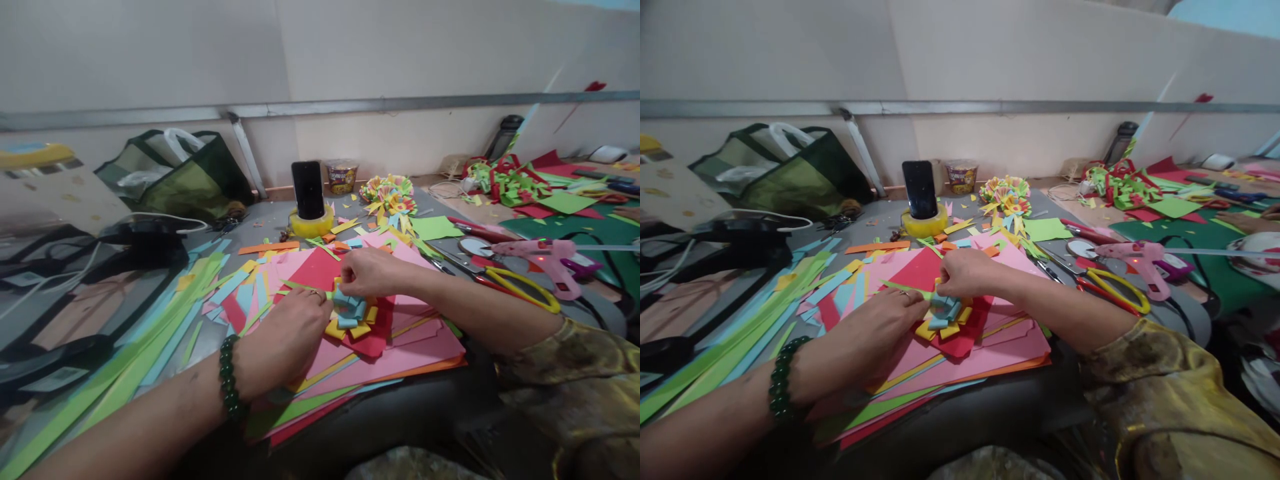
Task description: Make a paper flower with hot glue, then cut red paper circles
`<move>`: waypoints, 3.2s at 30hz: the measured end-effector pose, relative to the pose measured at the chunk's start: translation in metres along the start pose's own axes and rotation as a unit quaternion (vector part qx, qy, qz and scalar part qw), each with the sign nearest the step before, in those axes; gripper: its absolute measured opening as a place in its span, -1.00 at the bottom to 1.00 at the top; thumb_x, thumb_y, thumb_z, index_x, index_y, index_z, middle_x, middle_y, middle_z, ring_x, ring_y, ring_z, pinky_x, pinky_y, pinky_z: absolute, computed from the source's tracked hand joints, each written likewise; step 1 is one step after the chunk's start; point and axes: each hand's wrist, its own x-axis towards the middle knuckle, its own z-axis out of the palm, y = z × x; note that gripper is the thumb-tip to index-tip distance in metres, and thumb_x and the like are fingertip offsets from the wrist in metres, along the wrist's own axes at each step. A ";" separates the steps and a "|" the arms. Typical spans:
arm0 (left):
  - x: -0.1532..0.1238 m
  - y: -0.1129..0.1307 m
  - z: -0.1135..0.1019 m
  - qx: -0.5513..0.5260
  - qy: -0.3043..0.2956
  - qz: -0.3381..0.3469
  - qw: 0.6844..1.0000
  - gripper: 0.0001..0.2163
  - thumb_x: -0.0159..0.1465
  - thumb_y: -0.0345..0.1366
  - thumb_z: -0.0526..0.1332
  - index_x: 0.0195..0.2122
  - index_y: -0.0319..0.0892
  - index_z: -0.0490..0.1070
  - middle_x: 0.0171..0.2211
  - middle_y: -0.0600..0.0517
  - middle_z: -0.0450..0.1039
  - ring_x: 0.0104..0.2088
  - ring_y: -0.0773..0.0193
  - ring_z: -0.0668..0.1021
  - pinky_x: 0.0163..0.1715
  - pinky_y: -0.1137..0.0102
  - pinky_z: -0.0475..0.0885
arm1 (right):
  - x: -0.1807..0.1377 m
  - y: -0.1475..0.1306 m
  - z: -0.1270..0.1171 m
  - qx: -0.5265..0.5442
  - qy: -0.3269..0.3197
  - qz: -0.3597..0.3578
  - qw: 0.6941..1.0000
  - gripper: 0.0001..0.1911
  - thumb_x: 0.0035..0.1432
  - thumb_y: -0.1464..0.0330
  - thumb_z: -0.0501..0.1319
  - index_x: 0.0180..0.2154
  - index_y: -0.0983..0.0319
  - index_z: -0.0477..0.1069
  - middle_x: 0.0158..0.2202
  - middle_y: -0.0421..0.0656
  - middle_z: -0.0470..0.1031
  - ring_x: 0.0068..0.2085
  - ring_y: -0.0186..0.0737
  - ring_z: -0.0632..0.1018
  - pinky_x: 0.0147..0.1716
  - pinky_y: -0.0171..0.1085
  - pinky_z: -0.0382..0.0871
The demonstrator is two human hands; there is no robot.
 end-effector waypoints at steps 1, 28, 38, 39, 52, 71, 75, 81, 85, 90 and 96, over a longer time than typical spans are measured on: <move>0.000 0.000 0.000 -0.003 0.001 -0.001 1.000 -0.81 0.18 -0.53 0.08 -0.26 -0.23 0.42 -0.28 -0.13 0.50 -0.30 0.09 0.51 -0.18 0.19 0.42 | 0.000 0.000 0.000 -0.003 0.003 0.000 1.000 -0.83 0.08 0.32 0.24 -0.40 0.27 0.56 -0.42 -0.10 0.58 -0.44 -0.29 0.44 -0.50 -0.31 0.10; 0.000 0.003 -0.003 -0.015 -0.004 -0.010 1.000 -0.80 0.17 -0.55 0.11 -0.24 -0.24 0.45 -0.26 -0.13 0.53 -0.25 0.05 0.56 -0.15 0.19 0.44 | -0.019 0.012 -0.013 -0.071 0.081 -0.151 0.983 -0.80 0.15 0.44 0.23 -0.26 0.24 0.64 -0.31 -0.06 0.50 -0.25 -0.18 0.48 -0.36 -0.30 0.20; 0.001 0.005 -0.007 -0.005 -0.013 -0.012 1.000 -0.78 0.17 -0.58 0.09 -0.25 -0.26 0.46 -0.27 -0.14 0.54 -0.27 0.07 0.56 -0.17 0.21 0.45 | -0.008 0.007 -0.007 -0.060 0.021 -0.105 0.992 -0.88 0.15 0.41 0.25 -0.32 0.25 0.60 -0.23 -0.06 0.53 -0.21 -0.18 0.50 -0.41 -0.31 0.14; 0.001 0.005 -0.006 -0.005 -0.010 -0.013 1.000 -0.78 0.18 -0.58 0.08 -0.25 -0.26 0.46 -0.27 -0.14 0.54 -0.28 0.07 0.56 -0.17 0.21 0.45 | -0.008 0.007 -0.007 -0.060 0.024 -0.109 0.992 -0.88 0.15 0.43 0.25 -0.32 0.25 0.59 -0.22 -0.06 0.53 -0.21 -0.18 0.50 -0.40 -0.31 0.15; 0.000 0.005 -0.005 -0.006 -0.003 -0.013 1.000 -0.81 0.19 -0.56 0.09 -0.26 -0.26 0.45 -0.29 -0.13 0.53 -0.29 0.09 0.56 -0.18 0.22 0.45 | -0.005 0.007 -0.004 -0.059 0.031 -0.113 0.991 -0.86 0.15 0.46 0.24 -0.29 0.26 0.60 -0.17 -0.02 0.57 -0.11 -0.12 0.54 -0.36 -0.31 0.17; 0.000 0.004 -0.003 -0.017 -0.003 -0.010 1.000 -0.81 0.16 -0.55 0.12 -0.24 -0.24 0.44 -0.26 -0.15 0.53 -0.27 0.03 0.56 -0.18 0.19 0.44 | -0.016 0.020 -0.015 -0.027 0.097 -0.181 0.978 -0.72 0.09 0.53 0.21 -0.23 0.18 0.65 -0.30 -0.12 0.46 -0.32 -0.27 0.44 -0.36 -0.30 0.18; 0.000 0.005 -0.004 -0.013 -0.015 -0.014 1.000 -0.81 0.21 -0.54 0.09 -0.23 -0.24 0.44 -0.21 -0.15 0.53 -0.23 0.06 0.56 -0.16 0.22 0.44 | -0.018 0.013 -0.015 -0.069 0.016 -0.197 0.978 -0.64 0.09 0.56 0.20 -0.17 0.14 0.66 -0.30 -0.11 0.44 -0.31 -0.25 0.42 -0.42 -0.32 0.13; 0.000 0.004 -0.002 -0.026 -0.002 -0.010 1.000 -0.78 0.20 -0.56 0.09 -0.22 -0.25 0.46 -0.23 -0.12 0.54 -0.26 0.12 0.55 -0.16 0.26 0.44 | -0.014 0.004 -0.010 -0.123 -0.031 -0.217 0.968 -0.68 0.14 0.53 0.18 -0.21 0.14 0.66 -0.28 -0.09 0.45 -0.28 -0.22 0.43 -0.50 -0.32 0.05; 0.001 0.004 -0.001 -0.019 0.010 -0.013 1.000 -0.81 0.20 -0.53 0.10 -0.23 -0.26 0.46 -0.25 -0.15 0.53 -0.25 0.04 0.56 -0.17 0.19 0.44 | -0.017 0.005 -0.011 -0.119 -0.012 -0.218 0.969 -0.66 0.12 0.54 0.15 -0.22 0.15 0.66 -0.29 -0.10 0.44 -0.34 -0.26 0.40 -0.47 -0.32 0.09; 0.002 0.005 -0.005 0.008 -0.012 -0.008 1.000 -0.85 0.19 -0.54 0.13 -0.28 -0.25 0.45 -0.30 -0.13 0.53 -0.30 0.08 0.56 -0.26 0.25 0.41 | -0.018 0.004 -0.009 -0.115 -0.016 -0.216 0.969 -0.63 0.12 0.54 0.15 -0.16 0.15 0.66 -0.31 -0.11 0.43 -0.39 -0.29 0.36 -0.45 -0.32 0.11; 0.000 0.006 -0.009 0.022 0.001 -0.007 1.000 -0.87 0.18 -0.54 0.16 -0.30 -0.25 0.45 -0.29 -0.13 0.53 -0.30 0.09 0.56 -0.26 0.26 0.42 | -0.019 0.003 -0.007 -0.109 -0.005 -0.214 0.971 -0.63 0.12 0.54 0.13 -0.20 0.16 0.67 -0.31 -0.10 0.43 -0.38 -0.28 0.39 -0.44 -0.33 0.13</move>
